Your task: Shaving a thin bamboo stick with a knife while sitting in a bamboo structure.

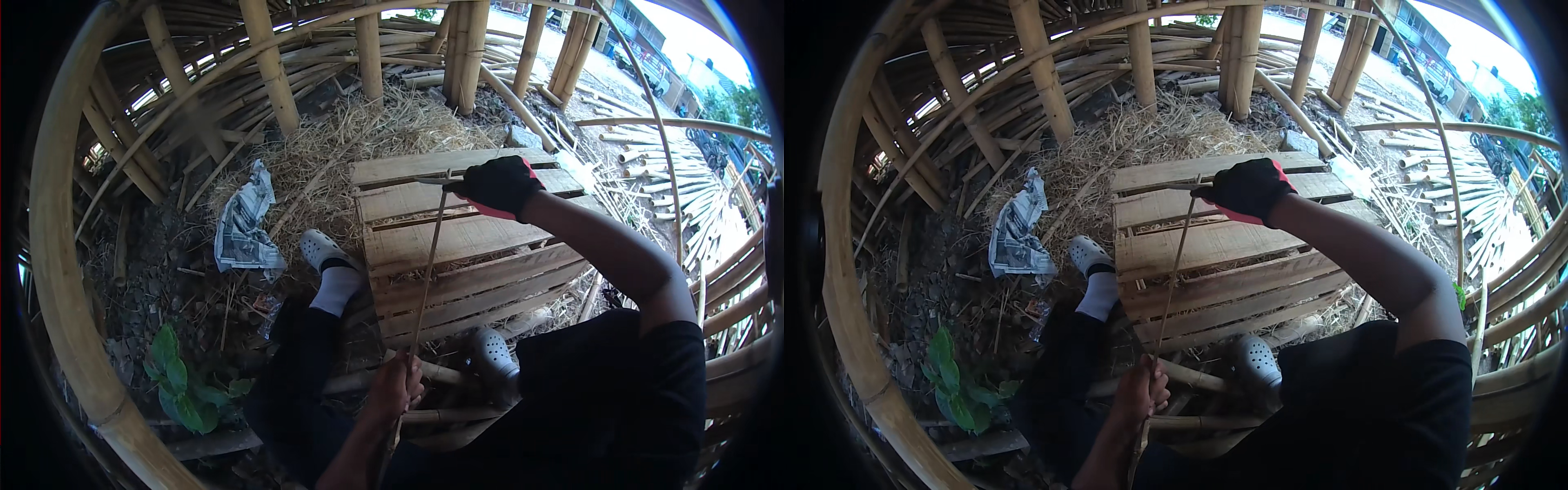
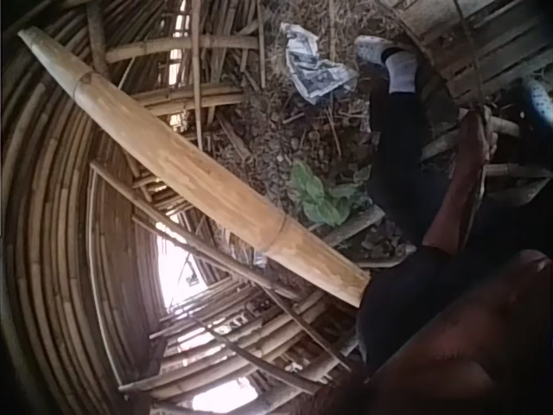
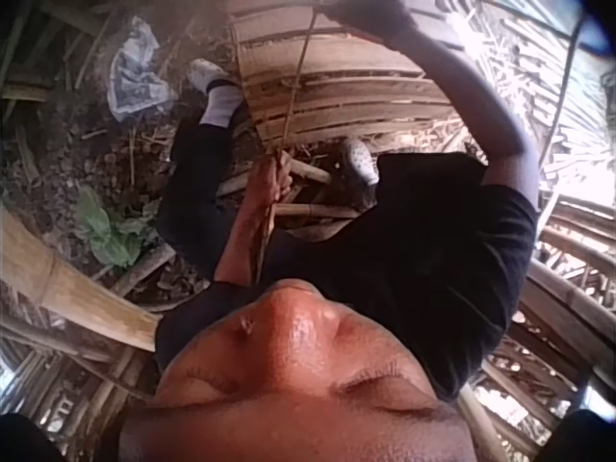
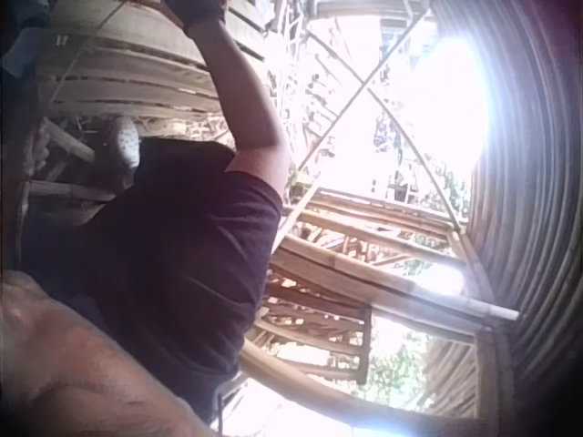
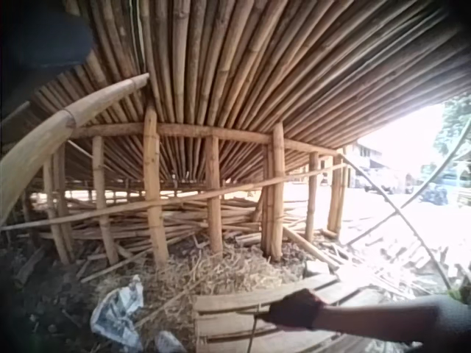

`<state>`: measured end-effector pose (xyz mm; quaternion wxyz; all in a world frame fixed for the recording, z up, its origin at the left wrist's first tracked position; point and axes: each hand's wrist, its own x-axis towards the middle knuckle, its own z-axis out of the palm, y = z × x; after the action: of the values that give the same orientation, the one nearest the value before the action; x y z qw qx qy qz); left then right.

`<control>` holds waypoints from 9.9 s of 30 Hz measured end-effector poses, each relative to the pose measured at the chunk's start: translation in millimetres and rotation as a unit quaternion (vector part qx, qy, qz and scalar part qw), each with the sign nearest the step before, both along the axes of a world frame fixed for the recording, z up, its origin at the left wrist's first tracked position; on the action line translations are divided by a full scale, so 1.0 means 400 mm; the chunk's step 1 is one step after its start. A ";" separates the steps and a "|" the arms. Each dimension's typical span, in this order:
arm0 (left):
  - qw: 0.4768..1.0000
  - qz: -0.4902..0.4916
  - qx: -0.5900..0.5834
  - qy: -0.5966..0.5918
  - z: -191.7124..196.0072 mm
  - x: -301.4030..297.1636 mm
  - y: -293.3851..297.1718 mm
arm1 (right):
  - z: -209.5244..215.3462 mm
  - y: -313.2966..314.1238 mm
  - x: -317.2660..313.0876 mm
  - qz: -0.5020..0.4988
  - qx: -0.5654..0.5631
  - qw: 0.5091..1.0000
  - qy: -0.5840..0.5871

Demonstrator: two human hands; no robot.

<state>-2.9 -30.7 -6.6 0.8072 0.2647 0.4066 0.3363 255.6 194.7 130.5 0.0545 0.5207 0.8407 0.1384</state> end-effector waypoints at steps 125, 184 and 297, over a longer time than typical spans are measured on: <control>0.999 0.010 0.033 -0.013 -0.016 -0.015 0.045 | 0.012 -0.077 -0.128 -0.137 -0.420 0.813 0.380; 0.997 0.000 -0.010 -0.077 -0.028 -0.007 0.036 | -0.022 0.069 -0.074 -0.183 -0.348 0.790 0.470; 1.000 0.014 0.009 -0.024 0.014 0.008 0.069 | -0.056 -0.023 -0.171 -0.238 -0.053 0.944 0.222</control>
<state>0.3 -3.0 -1.0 0.8095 0.2584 0.3874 0.3576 187.3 185.6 107.9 -0.0746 0.7193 0.6893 -0.0424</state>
